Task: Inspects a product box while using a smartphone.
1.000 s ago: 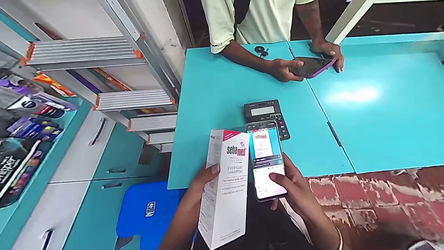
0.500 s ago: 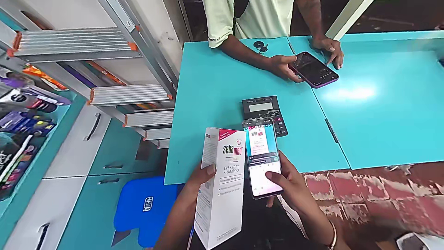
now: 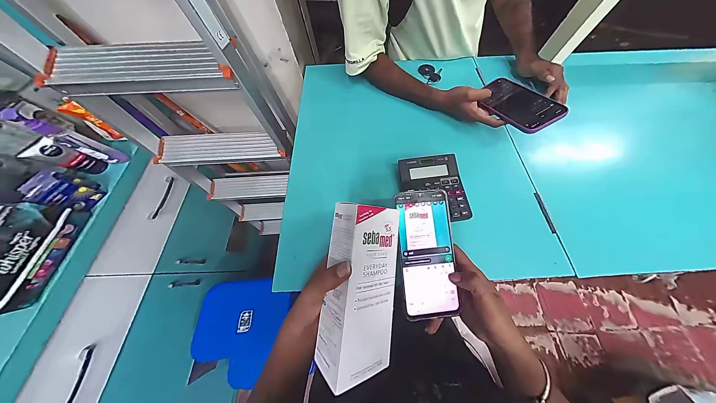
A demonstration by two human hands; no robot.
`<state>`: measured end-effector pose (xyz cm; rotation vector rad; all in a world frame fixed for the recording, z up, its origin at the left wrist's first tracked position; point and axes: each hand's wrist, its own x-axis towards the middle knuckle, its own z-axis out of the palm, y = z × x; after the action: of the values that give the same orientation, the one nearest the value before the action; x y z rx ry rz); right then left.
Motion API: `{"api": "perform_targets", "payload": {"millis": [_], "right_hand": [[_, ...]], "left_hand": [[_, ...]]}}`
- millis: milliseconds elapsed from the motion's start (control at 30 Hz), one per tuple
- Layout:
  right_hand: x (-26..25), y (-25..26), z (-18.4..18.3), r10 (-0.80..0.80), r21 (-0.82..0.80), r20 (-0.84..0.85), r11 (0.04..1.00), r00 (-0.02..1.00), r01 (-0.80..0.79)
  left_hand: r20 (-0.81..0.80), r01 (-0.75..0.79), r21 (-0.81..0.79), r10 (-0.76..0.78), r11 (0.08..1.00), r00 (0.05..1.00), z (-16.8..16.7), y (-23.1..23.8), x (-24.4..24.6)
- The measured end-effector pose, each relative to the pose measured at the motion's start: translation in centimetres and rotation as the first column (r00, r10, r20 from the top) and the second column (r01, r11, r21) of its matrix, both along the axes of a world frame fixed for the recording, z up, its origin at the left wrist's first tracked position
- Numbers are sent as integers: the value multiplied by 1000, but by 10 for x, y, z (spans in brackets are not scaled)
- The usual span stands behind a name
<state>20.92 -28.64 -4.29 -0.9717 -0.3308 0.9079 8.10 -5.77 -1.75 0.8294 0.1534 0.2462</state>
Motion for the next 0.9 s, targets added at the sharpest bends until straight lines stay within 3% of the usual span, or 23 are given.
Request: {"api": "perform_targets", "payload": {"millis": [333, 433, 633, 900], "right_hand": [[2, 0, -3, 54, -18, 79, 998, 995, -53], [2, 2, -6, 57, -35, 55, 998, 997, -55], [-2, 6, -10, -4, -89, 20, 996, 1000, 5], [0, 2, -7, -26, -89, 42, 996, 999, 29]], "left_hand": [[-116, -12, 8, 13, 1000, 993, -1, -1, 3], [-235, -14, 116, 41, 993, 971, 9, -4, 10], [-209, 59, 369, 20, 927, 978, 1, 5, 29], [-276, 88, 463, 49, 882, 960, -1, 8, 32]]}}
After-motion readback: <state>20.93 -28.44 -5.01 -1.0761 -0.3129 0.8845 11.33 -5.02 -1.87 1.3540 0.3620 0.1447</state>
